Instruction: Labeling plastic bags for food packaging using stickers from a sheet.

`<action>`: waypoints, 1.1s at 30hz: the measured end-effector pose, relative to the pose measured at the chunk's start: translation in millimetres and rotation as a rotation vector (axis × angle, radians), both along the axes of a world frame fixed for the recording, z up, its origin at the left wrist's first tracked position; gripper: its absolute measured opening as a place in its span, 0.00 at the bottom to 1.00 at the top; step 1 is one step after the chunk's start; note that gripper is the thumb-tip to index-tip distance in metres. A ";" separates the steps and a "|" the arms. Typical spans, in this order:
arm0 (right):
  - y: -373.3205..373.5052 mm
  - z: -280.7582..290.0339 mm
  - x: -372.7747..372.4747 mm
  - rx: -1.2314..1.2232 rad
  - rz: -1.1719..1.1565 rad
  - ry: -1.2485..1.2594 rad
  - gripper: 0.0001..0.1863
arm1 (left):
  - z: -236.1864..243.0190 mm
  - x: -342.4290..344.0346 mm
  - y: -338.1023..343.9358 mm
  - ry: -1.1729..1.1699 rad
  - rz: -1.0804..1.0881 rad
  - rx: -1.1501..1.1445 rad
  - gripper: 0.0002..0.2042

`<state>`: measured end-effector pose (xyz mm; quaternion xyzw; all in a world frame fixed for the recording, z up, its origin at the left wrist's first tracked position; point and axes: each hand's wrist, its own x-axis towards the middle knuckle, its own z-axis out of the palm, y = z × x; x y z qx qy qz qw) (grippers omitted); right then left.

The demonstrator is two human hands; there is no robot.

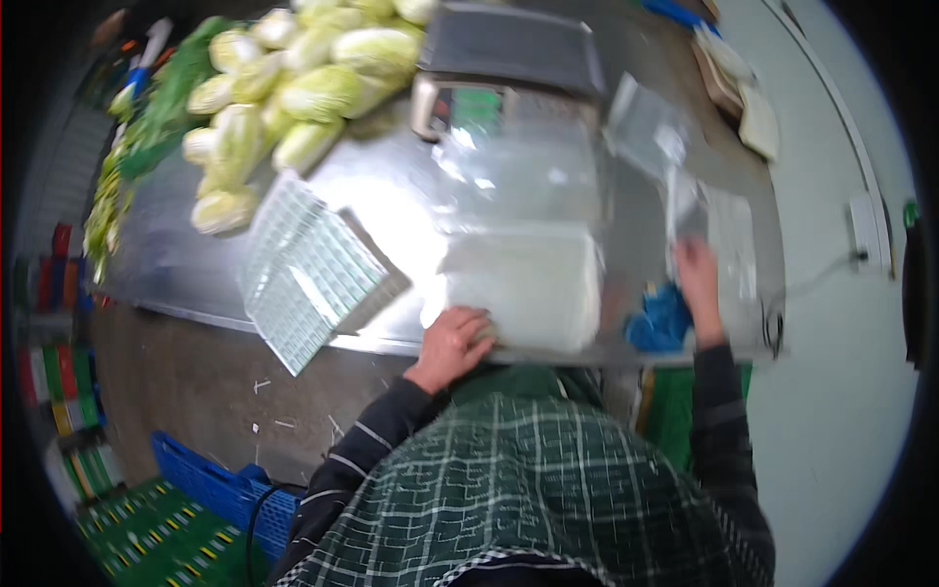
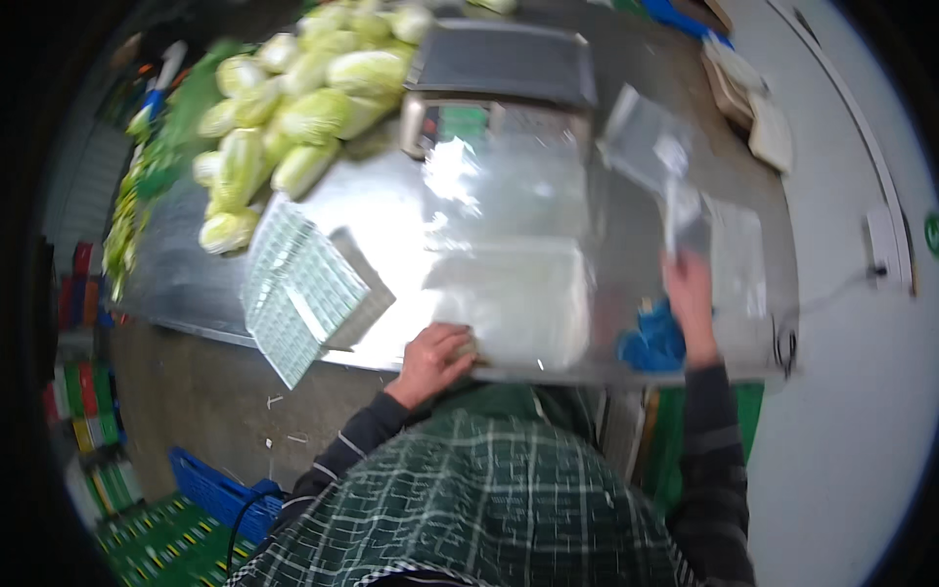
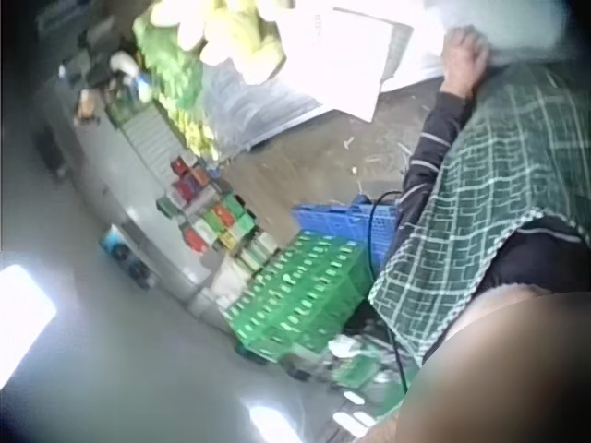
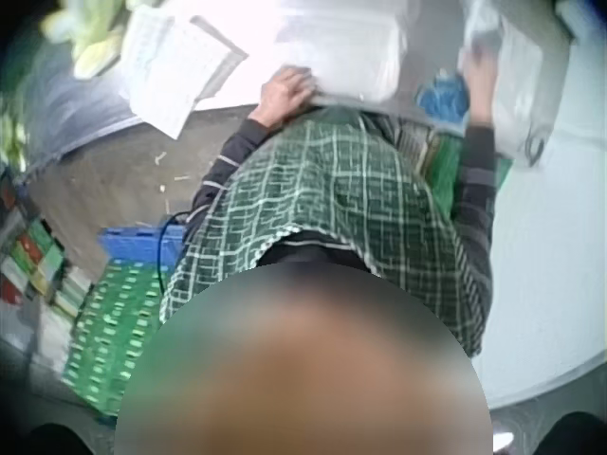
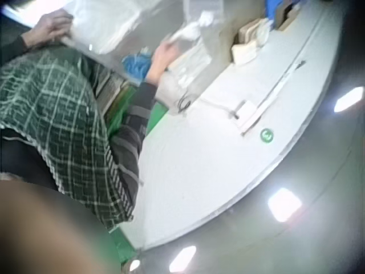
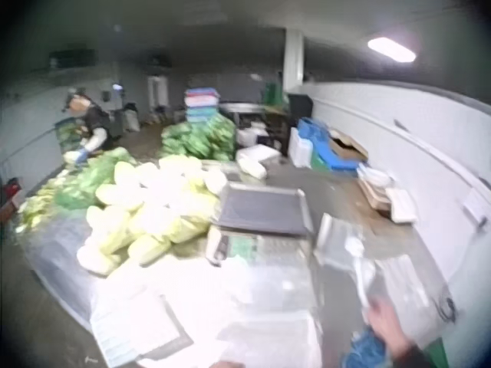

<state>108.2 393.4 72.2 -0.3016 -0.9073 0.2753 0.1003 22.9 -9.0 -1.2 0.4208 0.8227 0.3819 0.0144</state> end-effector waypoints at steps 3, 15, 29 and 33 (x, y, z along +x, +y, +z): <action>-23.6 -64.8 120.2 0.358 0.219 -0.398 0.17 | 38.1 -49.0 -11.3 0.153 0.288 0.211 0.16; -108.6 -3.9 16.1 0.055 0.309 -0.083 0.30 | 108.0 -241.4 -137.8 -0.326 0.207 -0.418 0.27; -198.9 71.8 -30.2 -0.630 0.564 0.276 0.12 | 177.3 -115.1 -87.4 -0.068 0.175 -0.006 0.38; -173.7 69.2 -14.5 -0.875 0.429 0.311 0.10 | 128.7 -132.8 -114.1 -0.837 0.101 0.188 0.26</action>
